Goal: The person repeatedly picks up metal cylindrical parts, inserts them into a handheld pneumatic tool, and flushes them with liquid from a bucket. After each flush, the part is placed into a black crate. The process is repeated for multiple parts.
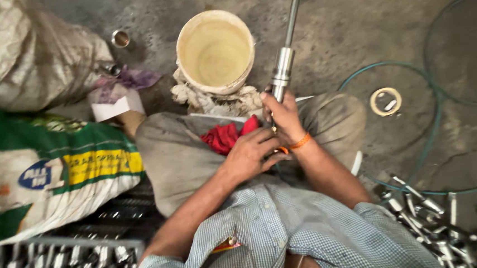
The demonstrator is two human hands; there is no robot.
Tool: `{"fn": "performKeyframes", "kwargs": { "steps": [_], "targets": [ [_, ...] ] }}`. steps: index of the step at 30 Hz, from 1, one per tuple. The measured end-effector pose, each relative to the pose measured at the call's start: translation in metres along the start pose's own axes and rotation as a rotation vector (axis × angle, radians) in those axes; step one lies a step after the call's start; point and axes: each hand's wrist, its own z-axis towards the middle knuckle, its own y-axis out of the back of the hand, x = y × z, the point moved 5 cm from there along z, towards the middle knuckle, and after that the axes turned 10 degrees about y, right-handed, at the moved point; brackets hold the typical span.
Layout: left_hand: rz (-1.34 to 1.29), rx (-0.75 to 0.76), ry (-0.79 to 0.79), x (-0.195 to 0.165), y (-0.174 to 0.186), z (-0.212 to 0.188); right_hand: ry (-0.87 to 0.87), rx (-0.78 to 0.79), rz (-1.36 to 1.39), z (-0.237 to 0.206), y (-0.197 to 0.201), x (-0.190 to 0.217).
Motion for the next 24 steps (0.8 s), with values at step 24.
{"fn": "performKeyframes", "kwargs": {
  "steps": [24],
  "targets": [
    [-1.582, 0.511, 0.142, 0.100, -0.033, 0.032, -0.195, 0.347, -0.394, -0.084, 0.013, -0.012]
  ]
}}
